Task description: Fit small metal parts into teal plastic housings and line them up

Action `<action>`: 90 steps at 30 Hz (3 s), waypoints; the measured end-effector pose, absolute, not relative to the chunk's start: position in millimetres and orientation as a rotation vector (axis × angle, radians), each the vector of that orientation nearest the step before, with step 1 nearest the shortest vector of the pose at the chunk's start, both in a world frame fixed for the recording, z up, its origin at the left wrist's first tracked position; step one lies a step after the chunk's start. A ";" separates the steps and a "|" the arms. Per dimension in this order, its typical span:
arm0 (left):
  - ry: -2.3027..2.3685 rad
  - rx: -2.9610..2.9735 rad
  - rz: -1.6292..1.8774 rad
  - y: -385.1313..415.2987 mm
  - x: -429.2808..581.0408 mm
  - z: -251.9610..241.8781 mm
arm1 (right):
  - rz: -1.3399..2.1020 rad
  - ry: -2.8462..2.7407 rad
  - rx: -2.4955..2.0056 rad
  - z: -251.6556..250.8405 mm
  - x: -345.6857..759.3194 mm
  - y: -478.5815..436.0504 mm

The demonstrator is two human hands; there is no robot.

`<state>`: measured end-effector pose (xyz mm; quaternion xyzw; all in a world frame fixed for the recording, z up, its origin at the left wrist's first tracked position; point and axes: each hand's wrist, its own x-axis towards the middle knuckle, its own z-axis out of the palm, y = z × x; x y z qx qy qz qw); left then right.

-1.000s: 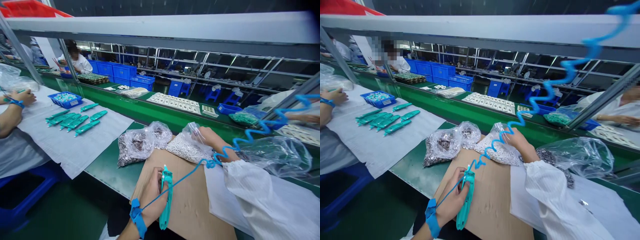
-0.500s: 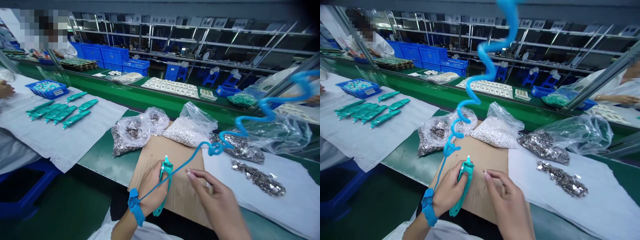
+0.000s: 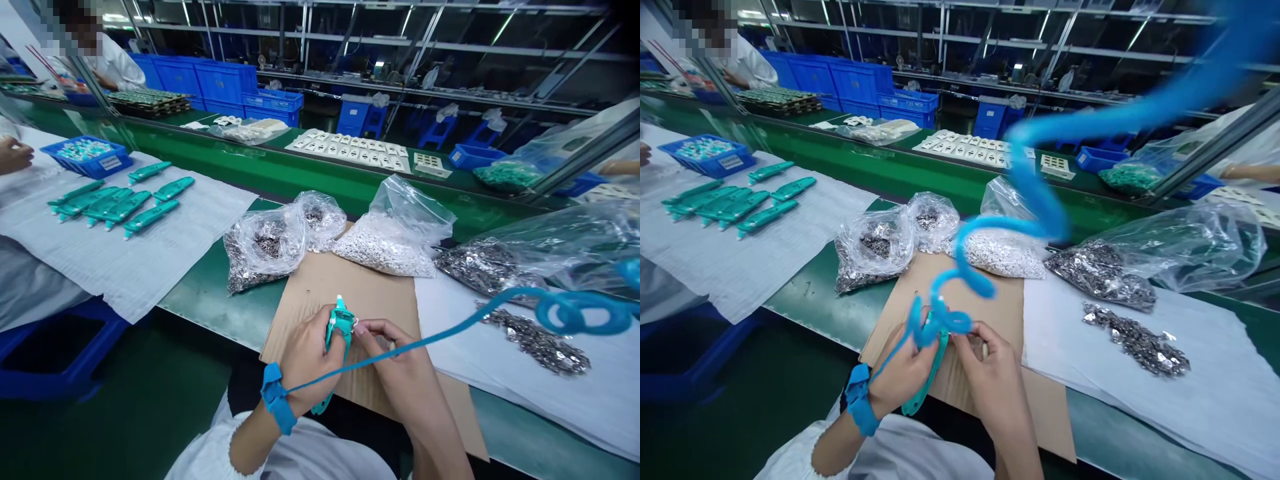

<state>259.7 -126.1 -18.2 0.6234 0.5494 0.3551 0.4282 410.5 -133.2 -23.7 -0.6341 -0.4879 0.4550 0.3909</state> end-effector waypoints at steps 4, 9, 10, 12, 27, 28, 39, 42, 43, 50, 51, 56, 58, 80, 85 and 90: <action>1.377 1.536 0.886 -126.1 260.7 -21.8 | 1.208 -1.160 -1.547 -26.6 410.1 -130.9; 1.400 1.543 0.841 -125.3 260.4 -21.3 | 1.154 -1.177 -1.543 -20.1 409.6 -132.3; 1.398 1.536 0.839 -125.1 260.3 -21.5 | 1.117 -1.219 -1.562 -18.3 409.5 -132.9; 1.395 1.524 0.844 -125.0 260.4 -22.9 | 1.051 -1.276 -1.613 -15.0 409.1 -134.3; 1.336 1.556 0.853 -122.4 260.1 -14.9 | 1.007 -1.158 -1.657 -13.8 406.6 -137.0; 1.304 1.563 0.861 -123.2 258.8 -15.5 | 1.008 -1.172 -1.669 -12.9 407.2 -138.1; 1.219 1.705 0.735 -126.2 250.0 -17.3 | 1.000 -1.128 -1.758 -12.6 400.8 -136.8; 1.213 1.673 0.781 -127.4 253.5 -16.7 | 1.043 -1.083 -1.764 -9.2 396.5 -134.6; 1.208 1.663 0.804 -128.3 254.9 -16.7 | 1.051 -1.079 -1.771 -8.6 395.5 -134.1; 1.215 1.650 0.935 -134.5 260.4 -17.3 | 1.122 -1.004 -1.773 -10.9 389.4 -135.2; 1.212 1.656 0.949 -135.0 260.9 -17.3 | 1.121 -0.999 -1.764 -10.4 388.5 -135.6; 1.208 1.658 1.008 -136.8 264.2 -16.3 | 1.184 -0.943 -1.690 -8.0 385.1 -137.1; 1.207 1.637 1.020 -136.6 265.8 -14.8 | 1.194 -0.924 -1.675 -9.1 384.4 -136.8; 1.248 1.455 1.004 -129.0 265.6 -16.3 | 1.379 -0.929 -1.578 -13.8 401.8 -136.3; 1.268 1.435 0.999 -129.0 265.7 -18.9 | 1.451 -0.943 -1.533 -15.1 406.3 -138.4; 1.266 1.419 1.003 -129.4 266.4 -19.4 | 1.448 -0.944 -1.534 -14.5 404.8 -137.7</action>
